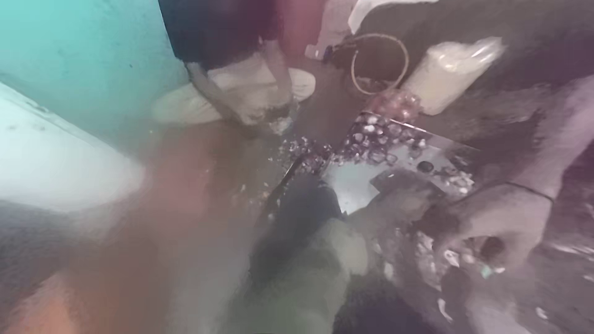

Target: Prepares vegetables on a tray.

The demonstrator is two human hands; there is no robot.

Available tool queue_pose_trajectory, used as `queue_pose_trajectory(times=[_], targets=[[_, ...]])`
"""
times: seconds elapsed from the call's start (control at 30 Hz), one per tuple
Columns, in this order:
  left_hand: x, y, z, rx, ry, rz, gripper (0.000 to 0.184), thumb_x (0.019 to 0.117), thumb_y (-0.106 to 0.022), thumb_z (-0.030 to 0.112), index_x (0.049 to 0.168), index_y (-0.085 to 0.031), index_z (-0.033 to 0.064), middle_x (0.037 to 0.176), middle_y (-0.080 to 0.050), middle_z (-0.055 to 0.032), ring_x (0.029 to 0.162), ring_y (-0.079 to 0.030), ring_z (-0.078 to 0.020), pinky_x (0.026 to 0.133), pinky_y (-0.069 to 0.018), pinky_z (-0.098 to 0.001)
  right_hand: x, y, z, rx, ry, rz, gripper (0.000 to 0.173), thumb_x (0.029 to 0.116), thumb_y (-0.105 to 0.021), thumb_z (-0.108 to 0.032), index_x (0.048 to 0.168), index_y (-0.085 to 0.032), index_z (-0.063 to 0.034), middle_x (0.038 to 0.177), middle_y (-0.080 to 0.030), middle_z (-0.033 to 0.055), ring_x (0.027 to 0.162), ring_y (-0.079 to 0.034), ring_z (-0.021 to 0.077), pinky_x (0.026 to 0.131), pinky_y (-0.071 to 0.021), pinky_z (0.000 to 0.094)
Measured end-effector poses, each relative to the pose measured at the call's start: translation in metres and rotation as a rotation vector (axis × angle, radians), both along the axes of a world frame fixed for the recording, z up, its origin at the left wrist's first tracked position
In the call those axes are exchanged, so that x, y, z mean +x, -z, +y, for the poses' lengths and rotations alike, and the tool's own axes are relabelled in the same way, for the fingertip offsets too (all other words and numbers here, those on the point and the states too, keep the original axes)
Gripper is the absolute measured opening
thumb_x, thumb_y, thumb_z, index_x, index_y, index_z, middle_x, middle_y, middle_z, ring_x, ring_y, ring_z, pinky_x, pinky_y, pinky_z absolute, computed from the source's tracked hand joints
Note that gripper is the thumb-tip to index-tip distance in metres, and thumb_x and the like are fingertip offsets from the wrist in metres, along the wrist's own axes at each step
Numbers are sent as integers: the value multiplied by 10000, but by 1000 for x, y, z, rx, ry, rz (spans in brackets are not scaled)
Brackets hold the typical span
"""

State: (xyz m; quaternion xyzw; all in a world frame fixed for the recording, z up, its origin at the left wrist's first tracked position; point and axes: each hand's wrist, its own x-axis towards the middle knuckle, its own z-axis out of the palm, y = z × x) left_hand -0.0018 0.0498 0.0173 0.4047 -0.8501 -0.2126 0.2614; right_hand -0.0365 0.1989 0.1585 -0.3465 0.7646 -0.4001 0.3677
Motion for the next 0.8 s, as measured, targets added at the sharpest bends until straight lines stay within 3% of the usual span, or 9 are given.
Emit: queue_pose_trajectory(times=[0.03, 0.1, 0.17, 0.3, 0.43, 0.53, 0.67, 0.77, 0.8], targets=[[23, -45, 12, 87, 61, -163, 406, 1121, -362, 130, 1470, -541, 20, 1511, -561, -138, 1440, -485, -243, 1247, -282, -369, 8, -9, 0, -2, -5, -8, 344, 1123, -317, -85, 1331, -380, 181, 867, -429, 67, 592, -386, -12, 639, -430, 145], [31, -37, 14, -142, -21, 85, 371, 1075, -408, 105, 1241, -704, -45, 1262, -711, -200, 1237, -644, -289, 1158, -400, -322, 19, -15, -2, -6, 0, -12, 287, 1120, -306, -72, 1187, -458, 162, 762, -415, 22, 525, -362, -20, 572, -412, 128], [35, -75, 5, 282, 83, -298, 441, 1130, -359, 163, 1551, -451, 70, 1601, -471, -93, 1499, -407, -211, 1244, -274, -334, 35, -26, -9, 29, 13, -28, 268, 1124, -298, -65, 1104, -473, 137, 714, -372, -4, 480, -312, -13, 526, -373, 122], [3, 42, -13, 435, -80, 320, 488, 1036, -622, 227, 1497, -538, 90, 1519, -559, -98, 1416, -509, -210, 1199, -390, -378, 51, -38, -27, 103, 34, 17, 271, 1124, -320, -69, 1179, -457, 159, 780, -378, 28, 514, -305, -2, 556, -368, 123], [-9, 61, -19, 561, -123, 742, 426, 1027, -630, 127, 1449, -579, 139, 1400, -630, -68, 1238, -614, -144, 1050, -516, -349, 64, -52, -50, 169, 75, 93, 224, 1114, -317, -45, 1120, -462, 126, 778, -378, 40, 518, -308, 8, 561, -366, 103], [-13, 54, -37, 259, -124, 192, 695, 955, -706, 187, 1584, -417, 142, 1564, -507, -48, 1394, -524, -174, 1156, -457, -367, -16, 33, -61, -79, 8, 93, 314, 1119, -366, -92, 1300, -470, 143, 921, -518, 68, 692, -475, -3, 716, -467, 154], [-24, 66, -45, 60, -108, 27, 343, 923, -717, 229, 1258, -720, 152, 1449, -596, -87, 1348, -544, -277, 1131, -467, -484, -91, 119, -64, -114, 102, 110, 288, 1102, -488, -271, 1144, -598, -8, 773, -580, -36, 625, -560, 14, 604, -528, 223], [-9, 24, -32, 359, -59, -198, 455, 1005, -668, 243, 1447, -577, 192, 1585, -474, -53, 1467, -444, -256, 1195, -410, -478, -87, 134, -29, 89, 116, 204, 375, 1098, -504, -235, 1308, -586, 65, 1061, -667, 162, 886, -646, 165, 827, -564, 365], [-10, 31, -35, 306, -89, -115, 434, 955, -708, 200, 1381, -633, 163, 1513, -542, -92, 1399, -508, -307, 1136, -457, -536, -81, 140, -11, 118, 86, 191, 375, 1089, -513, -188, 1341, -562, 85, 1141, -664, 200, 971, -649, 191, 892, -553, 379]])
